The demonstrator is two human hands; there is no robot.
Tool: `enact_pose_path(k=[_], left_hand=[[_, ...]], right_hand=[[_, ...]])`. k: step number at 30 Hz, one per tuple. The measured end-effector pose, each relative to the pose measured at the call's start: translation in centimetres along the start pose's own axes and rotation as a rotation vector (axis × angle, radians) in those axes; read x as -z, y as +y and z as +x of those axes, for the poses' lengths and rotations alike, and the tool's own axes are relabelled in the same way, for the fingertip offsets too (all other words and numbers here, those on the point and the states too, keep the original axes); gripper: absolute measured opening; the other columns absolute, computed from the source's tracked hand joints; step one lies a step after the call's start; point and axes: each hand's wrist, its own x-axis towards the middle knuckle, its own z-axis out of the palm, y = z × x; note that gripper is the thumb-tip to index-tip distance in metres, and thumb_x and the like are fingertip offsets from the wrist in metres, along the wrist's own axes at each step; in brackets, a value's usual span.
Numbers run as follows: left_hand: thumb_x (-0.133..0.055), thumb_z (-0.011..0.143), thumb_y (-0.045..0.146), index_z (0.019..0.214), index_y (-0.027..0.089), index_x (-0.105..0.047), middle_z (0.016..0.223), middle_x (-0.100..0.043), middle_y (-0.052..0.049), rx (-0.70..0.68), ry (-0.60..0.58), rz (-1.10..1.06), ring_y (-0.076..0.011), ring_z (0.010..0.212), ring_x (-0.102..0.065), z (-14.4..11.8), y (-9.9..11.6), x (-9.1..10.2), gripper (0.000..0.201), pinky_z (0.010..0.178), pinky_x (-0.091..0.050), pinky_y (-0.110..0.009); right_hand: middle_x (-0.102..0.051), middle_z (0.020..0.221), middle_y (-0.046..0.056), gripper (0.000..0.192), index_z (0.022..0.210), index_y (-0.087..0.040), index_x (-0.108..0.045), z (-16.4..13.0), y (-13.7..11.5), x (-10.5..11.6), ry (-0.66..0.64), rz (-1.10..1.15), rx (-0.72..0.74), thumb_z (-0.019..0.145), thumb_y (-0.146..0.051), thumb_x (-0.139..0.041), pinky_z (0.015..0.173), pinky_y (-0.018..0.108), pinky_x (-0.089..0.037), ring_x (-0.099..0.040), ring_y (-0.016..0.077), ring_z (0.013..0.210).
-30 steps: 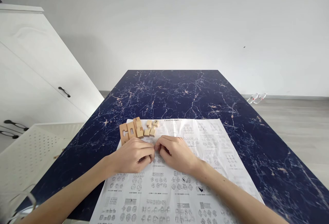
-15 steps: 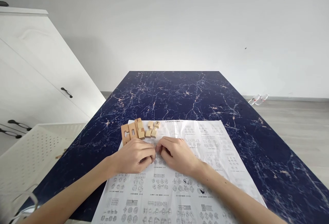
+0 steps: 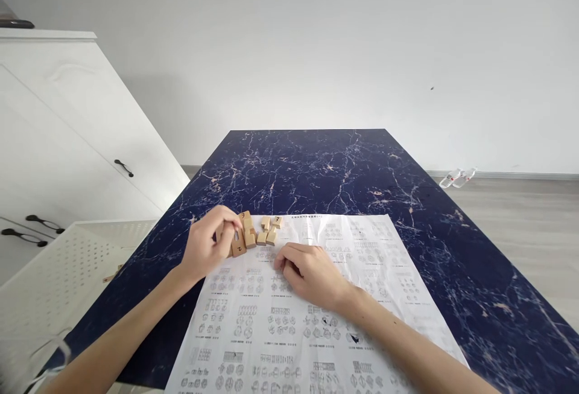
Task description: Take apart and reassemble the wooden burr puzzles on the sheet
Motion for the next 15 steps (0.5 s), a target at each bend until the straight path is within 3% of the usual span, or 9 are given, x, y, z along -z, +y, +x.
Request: enact_pose_path(k=[2, 4, 11, 15], left_hand=[[-0.048, 0.104, 0.013, 0.096, 0.022, -0.062, 0.095, -0.071, -0.005, 0.127, -0.005, 0.113, -0.0204, 0.092, -0.068, 0.0, -0.9, 0.9, 0.019, 0.084, -0.055, -0.035], [-0.049, 0.106, 0.018, 0.096, 0.021, -0.064, 0.102, -0.072, -0.007, 0.160, -0.064, 0.168, -0.0235, 0.101, -0.068, -0.4, -1.6, 1.7, 0.018, 0.095, -0.055, -0.041], [-0.046, 0.112, 0.030, 0.127, 0.026, -0.072, 0.143, -0.072, -0.007, 0.160, -0.408, 0.187, -0.0322, 0.146, -0.051, -2.8, -2.7, 2.6, 0.031, 0.123, -0.041, -0.059], [-0.044, 0.114, 0.033, 0.142, 0.027, -0.067, 0.156, -0.064, -0.006, 0.154, -0.496, 0.162, -0.0316, 0.154, -0.045, -2.8, -2.2, 1.9, 0.037, 0.126, -0.041, -0.057]], right_hand=[[-0.079, 0.093, 0.001, 0.031, 0.092, -0.024, -0.069, 0.0, 0.0, 0.0, 0.003, 0.000, -0.003, 0.091, -0.002, -0.047, 0.072, 0.032, -0.053, -0.072, 0.0183, 0.079], [-0.079, 0.093, 0.001, 0.031, 0.091, -0.024, -0.069, 0.1, -0.1, 0.0, 0.006, -0.004, -0.004, 0.089, -0.001, -0.047, 0.071, 0.031, -0.053, -0.072, 0.0182, 0.079], [-0.080, 0.093, 0.001, 0.031, 0.092, -0.023, -0.069, 0.1, 0.0, 0.0, -0.003, -0.010, -0.007, 0.091, -0.001, -0.048, 0.070, 0.030, -0.053, -0.073, 0.0179, 0.080], [-0.080, 0.093, 0.002, 0.030, 0.091, -0.023, -0.070, 0.2, -0.1, 0.0, 0.002, -0.014, 0.002, 0.092, -0.002, -0.048, 0.072, 0.031, -0.054, -0.073, 0.0184, 0.080]])
